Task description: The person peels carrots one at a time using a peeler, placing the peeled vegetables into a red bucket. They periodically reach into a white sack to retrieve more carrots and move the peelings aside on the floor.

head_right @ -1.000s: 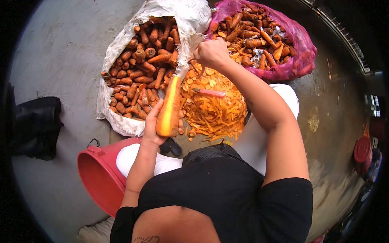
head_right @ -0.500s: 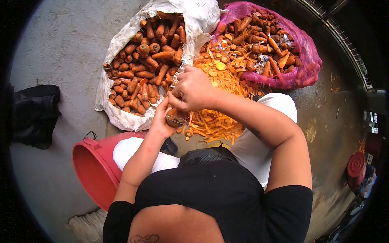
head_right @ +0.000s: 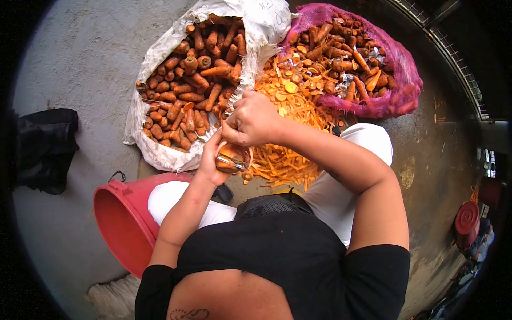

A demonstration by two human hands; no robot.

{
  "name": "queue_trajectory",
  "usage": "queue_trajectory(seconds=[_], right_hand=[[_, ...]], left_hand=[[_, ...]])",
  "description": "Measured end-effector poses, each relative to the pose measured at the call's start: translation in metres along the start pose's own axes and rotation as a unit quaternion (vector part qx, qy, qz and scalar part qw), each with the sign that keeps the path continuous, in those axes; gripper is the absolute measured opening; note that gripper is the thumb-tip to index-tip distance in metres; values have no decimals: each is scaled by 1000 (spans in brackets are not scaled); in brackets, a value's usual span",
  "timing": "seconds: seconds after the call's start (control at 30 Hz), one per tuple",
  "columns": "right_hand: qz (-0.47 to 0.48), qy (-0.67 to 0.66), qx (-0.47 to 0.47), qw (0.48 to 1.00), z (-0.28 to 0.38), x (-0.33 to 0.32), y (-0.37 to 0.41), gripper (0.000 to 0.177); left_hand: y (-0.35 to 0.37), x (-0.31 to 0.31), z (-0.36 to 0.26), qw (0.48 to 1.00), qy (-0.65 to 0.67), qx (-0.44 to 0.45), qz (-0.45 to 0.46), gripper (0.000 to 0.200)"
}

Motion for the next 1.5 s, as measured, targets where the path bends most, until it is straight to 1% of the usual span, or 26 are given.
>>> queue_trajectory(seconds=[0.07,0.1,0.2,0.23,0.3,0.33,0.37,0.4,0.43,0.5,0.53,0.57,0.63,0.7,0.73,0.77,0.83,0.87,0.97,1.0,1.1,1.2,1.3,1.4,1.5], right_hand=[[-12,41,32,999,-16,-3,-4,29],[-28,77,39,996,-31,-12,-10,27],[-19,173,91,981,-73,-25,-9,33],[20,229,134,964,-87,-26,-7,37],[73,294,253,919,-112,-35,-1,40],[51,317,269,908,-121,-39,1,40],[31,339,284,896,-119,-43,-2,41],[34,321,336,885,-118,-48,-2,41],[27,282,350,893,-115,-45,-3,41],[15,201,373,906,-111,-39,-6,40],[9,175,353,919,-108,-33,-7,40],[-23,156,287,945,-98,-27,-9,38],[35,70,289,954,-75,-19,-14,38],[-14,42,137,990,-46,-12,-16,38],[-12,46,81,996,-32,-9,-16,36],[-21,14,71,997,-17,-9,-16,34],[8,-10,35,999,-3,-2,-12,33],[7,-11,10,1000,1,0,-10,33],[16,0,-8,1000,4,5,-4,35],[13,2,-4,1000,2,5,-2,36],[17,6,-11,1000,2,4,-1,36],[17,-2,-24,1000,4,2,-2,37],[12,-16,-10,1000,3,4,0,35],[8,-51,36,998,1,9,2,34],[10,-53,44,998,2,10,1,32]], left_hand=[[9,-2,-3,999,-39,1,-2,41],[12,-2,-1,999,-47,-4,12,41],[22,-3,8,996,-64,-25,60,44],[25,-3,6,994,-65,-30,80,44],[30,-1,1,989,-71,-39,121,46],[32,-1,-2,987,-42,-35,148,47],[31,-3,-4,989,-33,-27,141,48],[29,-3,-5,991,-20,-18,134,48],[27,-5,-6,992,-5,-8,125,49],[15,-14,-7,998,20,-10,63,47],[9,-19,-7,999,35,-5,38,46],[4,-23,-7,999,50,-1,14,46],[-5,-27,-6,998,62,17,0,44],[-11,-28,-5,997,71,30,-13,42],[-13,-27,-6,998,61,28,10,39],[-15,-26,-6,997,73,20,-5,39],[-18,-20,-6,995,95,3,-37,38],[-14,-14,-7,996,81,1,-39,36],[-22,-18,0,995,90,-33,-23,37],[-21,-15,2,995,84,-21,-47,37],[-18,-9,2,997,71,-9,-30,37],[-10,-4,2,999,48,-16,-16,37],[-8,-7,3,999,40,-14,25,35],[-6,-5,1,999,28,12,39,35],[-6,-7,-1,998,34,15,54,35]])
Point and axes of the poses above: each hand's wrist, its own y-axis away from the middle knuckle, its own x-axis out of the palm, z = x × y, the point moved 3 cm from there along -y, towards the middle knuckle, and after that the axes turned 10 degrees about -z, right-handed, at the moved point
